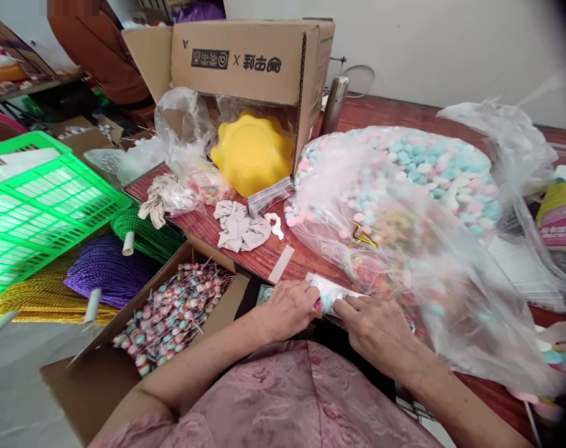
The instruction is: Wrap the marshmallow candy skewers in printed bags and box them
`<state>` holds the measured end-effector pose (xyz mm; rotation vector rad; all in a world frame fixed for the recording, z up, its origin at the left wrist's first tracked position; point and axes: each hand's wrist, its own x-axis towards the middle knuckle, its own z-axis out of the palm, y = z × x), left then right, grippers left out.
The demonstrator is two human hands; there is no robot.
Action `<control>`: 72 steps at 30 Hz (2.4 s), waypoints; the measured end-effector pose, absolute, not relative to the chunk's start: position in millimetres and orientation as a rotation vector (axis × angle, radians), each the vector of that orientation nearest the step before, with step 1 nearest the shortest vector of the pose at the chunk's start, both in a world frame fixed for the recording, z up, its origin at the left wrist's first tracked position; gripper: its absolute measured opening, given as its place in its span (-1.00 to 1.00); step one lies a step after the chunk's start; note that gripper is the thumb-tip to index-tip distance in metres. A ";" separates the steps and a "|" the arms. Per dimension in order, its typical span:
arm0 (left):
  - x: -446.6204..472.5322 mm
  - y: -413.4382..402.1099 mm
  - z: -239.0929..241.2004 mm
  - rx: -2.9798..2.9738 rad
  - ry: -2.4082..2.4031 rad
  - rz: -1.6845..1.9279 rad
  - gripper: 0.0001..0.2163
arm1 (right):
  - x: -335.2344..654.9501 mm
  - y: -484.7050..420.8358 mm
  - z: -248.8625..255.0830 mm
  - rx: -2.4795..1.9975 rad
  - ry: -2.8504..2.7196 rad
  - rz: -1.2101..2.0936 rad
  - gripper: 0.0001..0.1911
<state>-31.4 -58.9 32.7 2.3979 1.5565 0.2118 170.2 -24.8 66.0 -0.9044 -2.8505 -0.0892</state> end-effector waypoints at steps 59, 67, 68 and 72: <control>-28.4 -46.8 35.5 2.131 1.477 0.286 -0.84 | 180.3 -58.5 64.2 -0.615 -2.536 -0.292 -0.75; -16.5 -50.9 35.7 2.278 1.450 0.146 -0.67 | 174.3 -41.1 52.5 -0.690 -2.623 0.027 -0.71; -14.1 -51.6 35.9 2.287 1.447 0.130 -0.68 | 171.5 -39.1 51.4 -0.686 -2.618 0.043 -0.72; -12.0 -51.6 41.4 2.253 1.469 0.147 -0.71 | 171.6 -31.5 57.6 -0.707 -2.594 0.056 -0.75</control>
